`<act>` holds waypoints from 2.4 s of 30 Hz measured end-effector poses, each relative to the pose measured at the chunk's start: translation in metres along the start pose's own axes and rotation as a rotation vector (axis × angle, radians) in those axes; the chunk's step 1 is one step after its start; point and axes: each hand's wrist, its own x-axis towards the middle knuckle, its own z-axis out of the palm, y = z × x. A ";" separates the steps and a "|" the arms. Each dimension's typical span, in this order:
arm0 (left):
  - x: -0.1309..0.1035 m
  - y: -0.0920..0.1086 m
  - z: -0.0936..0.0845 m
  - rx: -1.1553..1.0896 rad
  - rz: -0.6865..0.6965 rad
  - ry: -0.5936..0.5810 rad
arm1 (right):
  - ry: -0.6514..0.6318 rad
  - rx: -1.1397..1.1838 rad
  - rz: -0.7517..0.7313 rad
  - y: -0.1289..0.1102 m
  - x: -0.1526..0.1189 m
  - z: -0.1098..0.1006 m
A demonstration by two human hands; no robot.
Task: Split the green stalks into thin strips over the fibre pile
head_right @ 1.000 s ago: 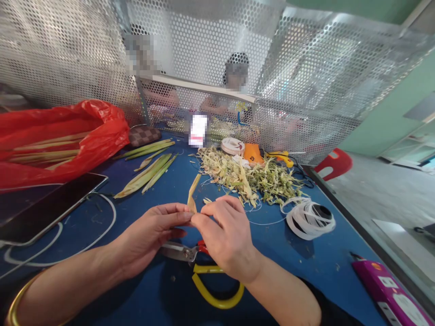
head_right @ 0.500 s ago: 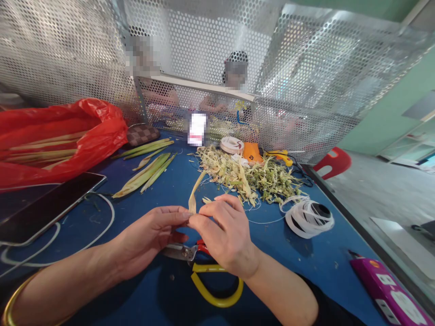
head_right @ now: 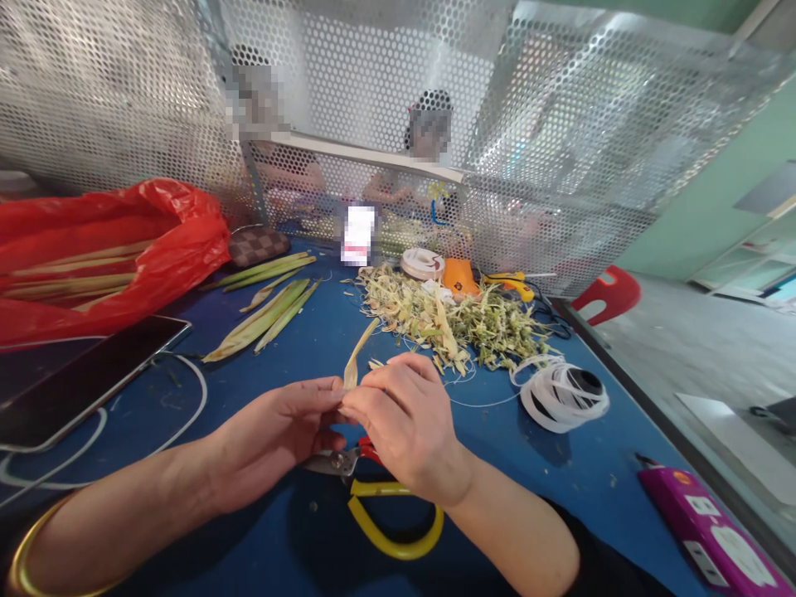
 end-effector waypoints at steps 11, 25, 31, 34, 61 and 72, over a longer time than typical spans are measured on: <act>-0.002 -0.002 0.000 -0.070 -0.035 -0.099 | -0.003 -0.011 -0.066 0.003 -0.007 -0.001; -0.006 -0.001 0.003 0.157 0.101 0.038 | -0.029 -0.001 -0.021 0.003 -0.008 0.002; -0.006 0.002 0.005 0.197 0.146 0.075 | 0.000 0.025 0.020 0.000 -0.001 0.004; -0.005 0.003 0.009 0.283 0.255 0.138 | -0.011 0.075 0.101 -0.003 0.000 0.004; -0.004 0.001 0.008 0.250 0.252 0.131 | -0.005 0.483 0.604 -0.003 0.004 0.002; -0.007 0.003 0.008 0.230 0.218 0.092 | 0.084 0.147 0.127 -0.001 -0.004 0.002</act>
